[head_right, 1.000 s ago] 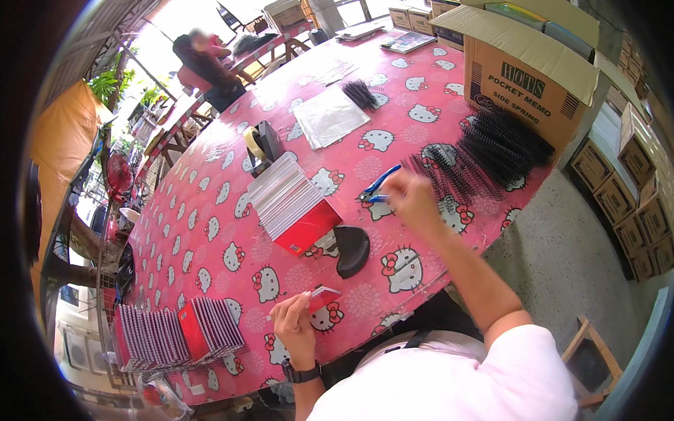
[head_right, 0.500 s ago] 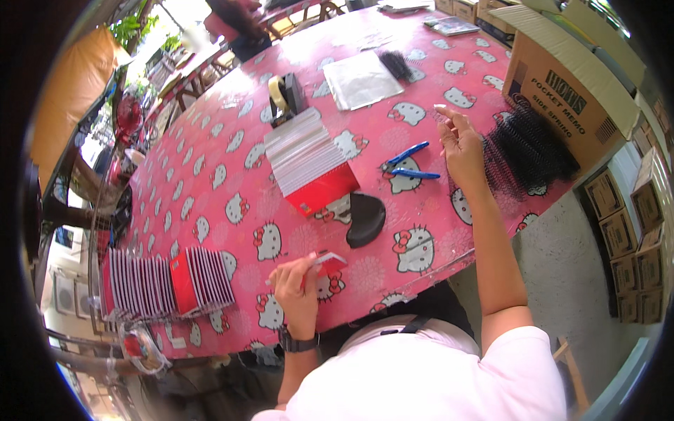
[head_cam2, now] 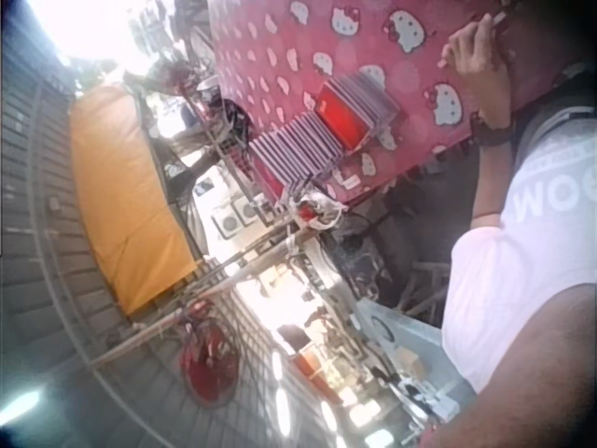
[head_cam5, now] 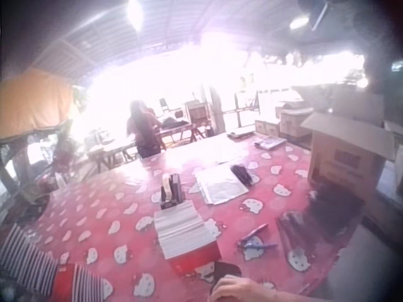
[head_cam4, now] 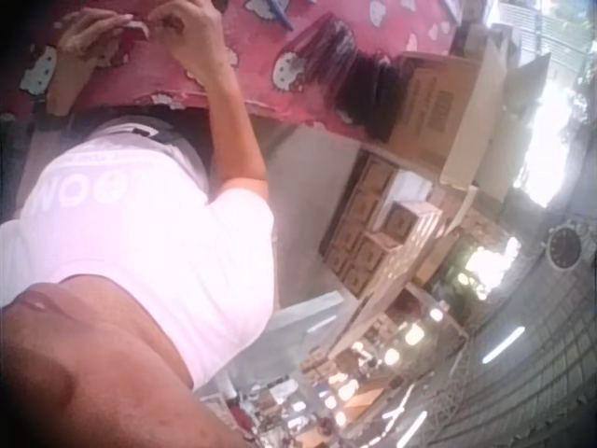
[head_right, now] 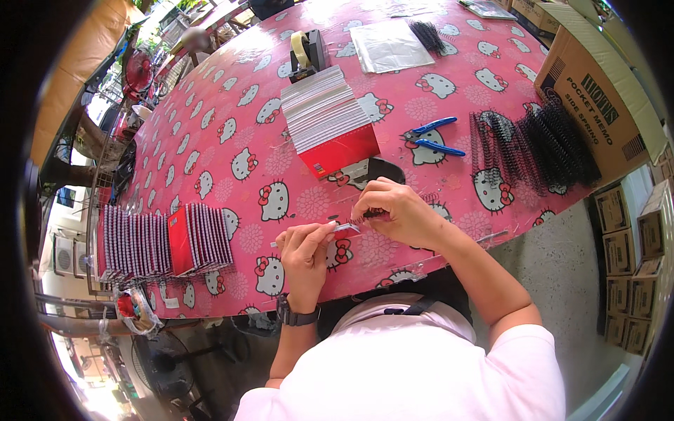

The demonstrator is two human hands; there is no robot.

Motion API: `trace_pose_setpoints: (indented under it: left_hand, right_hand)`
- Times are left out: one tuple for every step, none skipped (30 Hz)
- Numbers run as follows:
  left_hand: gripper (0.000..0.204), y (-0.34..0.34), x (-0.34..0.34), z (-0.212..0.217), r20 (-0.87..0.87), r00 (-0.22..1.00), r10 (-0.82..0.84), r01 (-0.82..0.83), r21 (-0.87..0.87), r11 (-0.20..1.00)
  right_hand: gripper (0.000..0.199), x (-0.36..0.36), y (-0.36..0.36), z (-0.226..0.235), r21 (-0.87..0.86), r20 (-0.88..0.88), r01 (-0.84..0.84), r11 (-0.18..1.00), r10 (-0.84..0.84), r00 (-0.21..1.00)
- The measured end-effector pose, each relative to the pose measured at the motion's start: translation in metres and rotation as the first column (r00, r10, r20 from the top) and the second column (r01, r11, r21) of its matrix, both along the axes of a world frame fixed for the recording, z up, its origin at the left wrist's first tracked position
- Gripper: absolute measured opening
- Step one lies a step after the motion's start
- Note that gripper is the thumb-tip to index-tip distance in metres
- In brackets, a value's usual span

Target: The person assembles small spiral-bound notebooks by inserting a black spiral binding into the punched holes of red covers and white paper stacks. They use a black handheld tool to secure the spiral and place the finished notebooks into a growing stack on the table.

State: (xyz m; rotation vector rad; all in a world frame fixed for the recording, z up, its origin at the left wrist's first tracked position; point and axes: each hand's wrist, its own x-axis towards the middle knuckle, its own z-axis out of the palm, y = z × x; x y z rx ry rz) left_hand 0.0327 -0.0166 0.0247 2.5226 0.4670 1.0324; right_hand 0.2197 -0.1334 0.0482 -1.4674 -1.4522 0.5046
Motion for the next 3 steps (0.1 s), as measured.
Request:
trace_pose_setpoints:
  left_hand:
    - [0.028,-0.0001,-0.0001,-0.0002,-0.001,1.000,-0.001,0.001,-0.003,1.000]
    - [0.029,0.0000,-0.0003,-0.0008,0.000,1.000,0.000,0.000,-0.005,1.000]
    - [0.029,0.0001,-0.0006,-0.0016,0.000,1.000,0.000,0.000,-0.008,1.000]
  right_hand:
    - [0.028,0.0006,-0.0002,0.0005,-0.004,0.006,-0.009,1.000,0.009,1.000]
    - [0.028,0.0010,-0.0001,0.0009,-0.017,0.003,-0.014,1.000,0.014,1.000]
    - [0.027,0.0011,-0.0001,0.0014,-0.031,0.001,-0.019,0.999,0.019,1.000]
